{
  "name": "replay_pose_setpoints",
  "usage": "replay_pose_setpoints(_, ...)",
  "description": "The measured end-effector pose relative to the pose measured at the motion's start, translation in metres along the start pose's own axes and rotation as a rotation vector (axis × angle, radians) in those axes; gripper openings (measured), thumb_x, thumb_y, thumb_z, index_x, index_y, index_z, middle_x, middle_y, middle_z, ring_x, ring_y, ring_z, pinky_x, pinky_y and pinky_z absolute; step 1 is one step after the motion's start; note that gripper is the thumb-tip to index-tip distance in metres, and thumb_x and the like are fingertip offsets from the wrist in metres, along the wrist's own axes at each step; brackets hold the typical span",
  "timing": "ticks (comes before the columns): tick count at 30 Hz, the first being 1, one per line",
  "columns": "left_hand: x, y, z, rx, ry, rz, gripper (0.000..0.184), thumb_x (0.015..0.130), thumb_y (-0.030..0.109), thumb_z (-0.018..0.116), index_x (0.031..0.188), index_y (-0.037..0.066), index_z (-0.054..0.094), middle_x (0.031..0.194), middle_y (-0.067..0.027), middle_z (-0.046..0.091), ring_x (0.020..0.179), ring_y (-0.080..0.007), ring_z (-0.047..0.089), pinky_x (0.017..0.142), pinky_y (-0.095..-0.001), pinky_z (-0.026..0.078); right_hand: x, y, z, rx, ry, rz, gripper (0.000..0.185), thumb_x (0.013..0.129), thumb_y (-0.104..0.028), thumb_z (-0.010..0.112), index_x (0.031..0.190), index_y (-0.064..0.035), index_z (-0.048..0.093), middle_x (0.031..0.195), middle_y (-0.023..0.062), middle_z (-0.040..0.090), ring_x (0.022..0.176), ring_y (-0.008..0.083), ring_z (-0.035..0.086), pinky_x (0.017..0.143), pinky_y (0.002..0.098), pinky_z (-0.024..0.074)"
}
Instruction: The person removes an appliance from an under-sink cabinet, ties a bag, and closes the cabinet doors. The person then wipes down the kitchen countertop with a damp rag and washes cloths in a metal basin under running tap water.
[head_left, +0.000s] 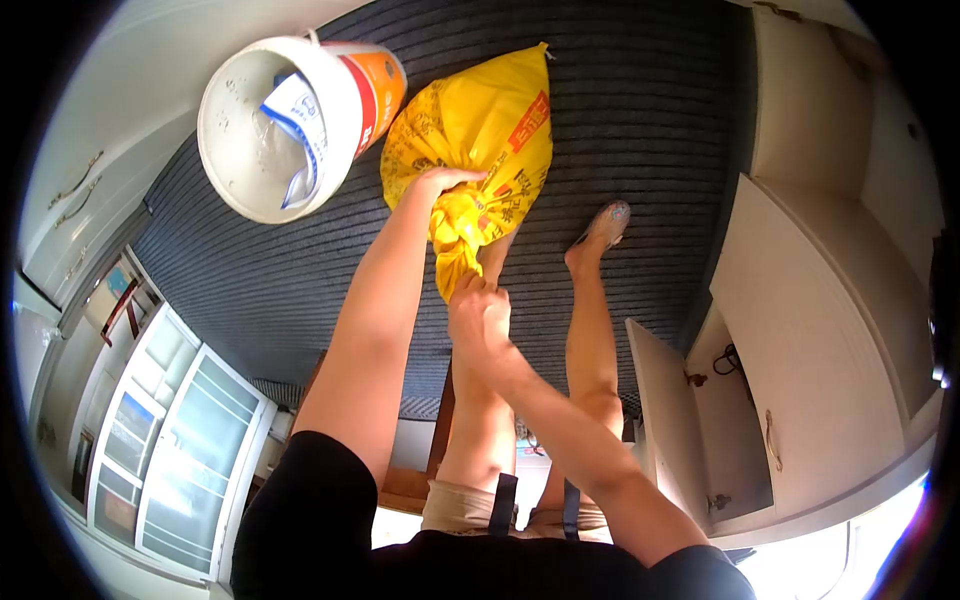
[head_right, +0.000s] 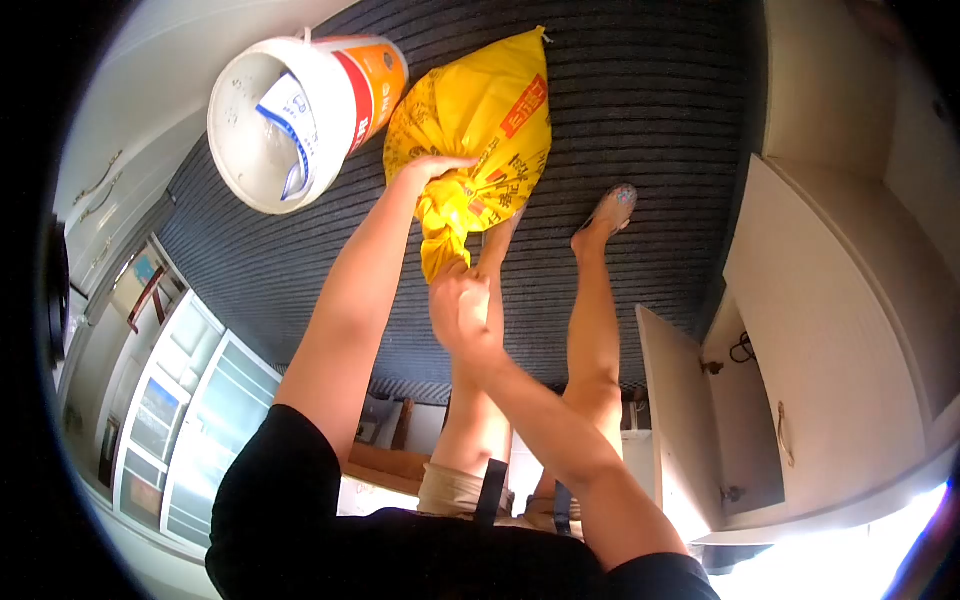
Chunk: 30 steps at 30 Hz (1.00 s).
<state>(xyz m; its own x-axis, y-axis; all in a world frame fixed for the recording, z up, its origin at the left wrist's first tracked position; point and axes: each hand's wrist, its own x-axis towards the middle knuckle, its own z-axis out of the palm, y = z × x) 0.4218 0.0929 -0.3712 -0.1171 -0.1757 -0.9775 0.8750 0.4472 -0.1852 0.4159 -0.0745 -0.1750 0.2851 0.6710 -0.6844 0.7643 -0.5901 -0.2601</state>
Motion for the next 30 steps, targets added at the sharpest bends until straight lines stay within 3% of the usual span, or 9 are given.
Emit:
replay_pose_setpoints(7,0.014,-0.017,0.009,0.224,0.230,0.153,0.034,0.077,0.023,0.063,0.099,-0.004,0.063,0.094,-0.0143,0.067,0.076,-0.0235,0.065,0.069,-0.0365,0.051,-0.026,0.034,0.013,0.425,0.079,0.066,0.047,0.076,-0.021,0.065,0.112,0.0043,0.051,0.086,0.0143,0.060,0.075,0.0278,0.062,0.068,0.0361,0.0511)
replay_pose_setpoints(11,0.026,-0.025,0.024,0.614,0.585,0.302,0.034,0.081,0.021,0.050,0.102,-0.002,0.062,0.100,-0.0240,0.064,0.098,-0.0345,0.061,0.079,-0.0415,0.047,-0.078,0.080,-0.006,0.594,0.244,0.056,0.047,0.079,-0.020,0.063,0.118,0.0014,0.050,0.106,0.0177,0.057,0.092,0.0349,0.058,0.080,0.0411,0.0490)
replay_pose_setpoints(16,0.046,-0.064,0.007,0.590,0.638,0.482,0.031,0.078,0.022,0.052,0.091,-0.002,0.066,0.099,-0.0264,0.061,0.099,-0.0394,0.058,0.080,-0.0438,0.048,-0.182,0.137,-0.025,0.580,0.148,0.266,0.040,0.081,-0.018,0.062,0.115,0.0018,0.054,0.115,0.0201,0.055,0.102,0.0353,0.056,0.088,0.0397,0.0458)
replay_pose_setpoints(17,0.035,-0.070,0.001,0.658,0.609,0.504,0.033,0.080,0.026,0.052,0.096,0.000,0.065,0.100,-0.0261,0.061,0.100,-0.0391,0.058,0.078,-0.0444,0.048,-0.204,0.145,-0.022,0.543,0.184,0.287,0.036,0.082,-0.017,0.061,0.112,0.0007,0.055,0.114,0.0204,0.056,0.099,0.0363,0.056,0.086,0.0403,0.0461)
replay_pose_setpoints(19,0.085,-0.106,-0.029,0.211,0.418,0.545,0.043,0.087,0.031,0.049,0.113,-0.001,0.057,0.107,-0.0238,0.062,0.097,-0.0333,0.062,0.077,-0.0407,0.049,-0.245,0.155,-0.035,0.560,0.156,0.360,0.032,0.080,-0.014,0.060,0.107,0.0015,0.055,0.104,0.0201,0.058,0.092,0.0380,0.056,0.081,0.0418,0.0469)
replay_pose_setpoints(20,-0.009,-0.084,0.010,-0.134,0.329,0.579,0.043,0.089,0.025,0.047,0.121,-0.004,0.052,0.111,-0.0190,0.061,0.096,-0.0282,0.061,0.079,-0.0377,0.049,-0.265,0.157,-0.039,0.565,0.184,0.397,0.032,0.080,-0.014,0.061,0.107,0.0007,0.055,0.103,0.0198,0.058,0.092,0.0377,0.056,0.081,0.0418,0.0468)
replay_pose_setpoints(22,-0.024,-0.090,0.015,-0.274,0.312,0.483,0.042,0.090,0.019,0.045,0.125,-0.005,0.048,0.116,-0.0169,0.057,0.100,-0.0248,0.058,0.083,-0.0359,0.048,-0.298,0.156,-0.058,0.680,0.292,0.489,0.030,0.079,-0.013,0.062,0.106,-0.0003,0.058,0.098,0.0186,0.060,0.089,0.0374,0.058,0.079,0.0415,0.0479)
replay_pose_setpoints(25,0.020,-0.099,0.001,-0.198,0.300,0.473,0.042,0.092,0.025,0.045,0.129,0.005,0.044,0.119,-0.0114,0.057,0.102,-0.0232,0.059,0.086,-0.0393,0.048,-0.342,0.157,-0.062,0.878,0.357,0.695,0.024,0.083,-0.010,0.059,0.105,-0.0021,0.061,0.093,0.0159,0.061,0.081,0.0313,0.062,0.071,0.0353,0.0520)
replay_pose_setpoints(30,0.016,-0.070,0.000,-0.244,0.064,0.285,0.038,0.094,0.022,0.041,0.126,0.002,0.047,0.119,-0.0148,0.059,0.106,-0.0276,0.059,0.090,-0.0445,0.048,-0.398,0.162,-0.041,1.055,0.474,1.016,0.021,0.081,-0.007,0.060,0.100,0.0012,0.062,0.085,0.0134,0.062,0.074,0.0200,0.064,0.067,0.0305,0.0506)
